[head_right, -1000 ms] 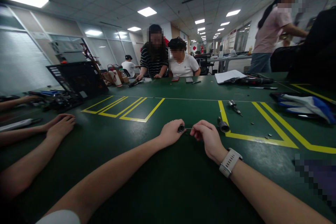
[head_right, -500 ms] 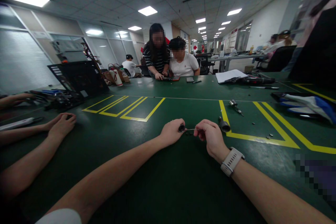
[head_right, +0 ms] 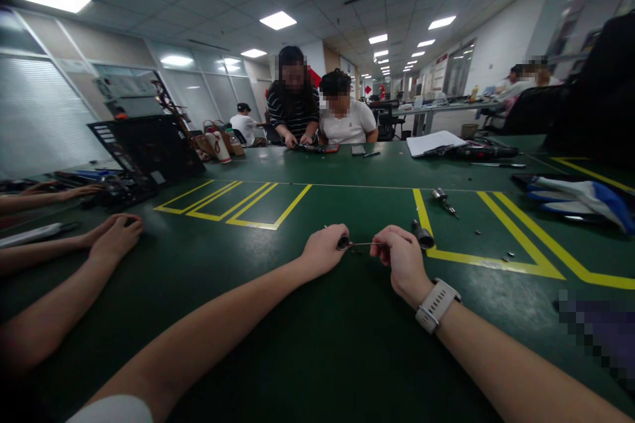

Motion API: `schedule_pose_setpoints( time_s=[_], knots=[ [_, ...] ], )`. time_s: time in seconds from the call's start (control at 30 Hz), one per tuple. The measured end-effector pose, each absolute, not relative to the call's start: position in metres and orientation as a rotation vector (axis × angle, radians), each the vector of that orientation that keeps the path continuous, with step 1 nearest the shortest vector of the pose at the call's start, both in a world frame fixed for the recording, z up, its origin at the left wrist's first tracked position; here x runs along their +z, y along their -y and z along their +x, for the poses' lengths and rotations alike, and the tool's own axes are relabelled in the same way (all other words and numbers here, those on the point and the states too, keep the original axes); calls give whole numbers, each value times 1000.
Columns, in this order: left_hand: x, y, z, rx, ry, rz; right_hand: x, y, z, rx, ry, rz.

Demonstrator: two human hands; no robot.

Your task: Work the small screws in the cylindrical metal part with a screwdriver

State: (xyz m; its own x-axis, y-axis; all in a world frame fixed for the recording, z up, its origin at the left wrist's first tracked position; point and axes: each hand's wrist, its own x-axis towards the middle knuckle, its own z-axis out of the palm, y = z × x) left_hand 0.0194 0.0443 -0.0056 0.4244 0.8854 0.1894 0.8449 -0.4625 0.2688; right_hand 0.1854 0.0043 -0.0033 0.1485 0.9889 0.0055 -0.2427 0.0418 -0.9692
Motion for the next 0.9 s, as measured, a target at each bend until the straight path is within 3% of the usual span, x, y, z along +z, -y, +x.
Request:
schedule_pose_setpoints(
  time_s=[0.47,0.9],
  knots=[
    [8,-35,19,325,-1613,2632,-4,-4,186,1125,931,-1145],
    [-1,-41,22,506,-1556,2422,-1,-3,180,1109,916,-1220]
  ],
)
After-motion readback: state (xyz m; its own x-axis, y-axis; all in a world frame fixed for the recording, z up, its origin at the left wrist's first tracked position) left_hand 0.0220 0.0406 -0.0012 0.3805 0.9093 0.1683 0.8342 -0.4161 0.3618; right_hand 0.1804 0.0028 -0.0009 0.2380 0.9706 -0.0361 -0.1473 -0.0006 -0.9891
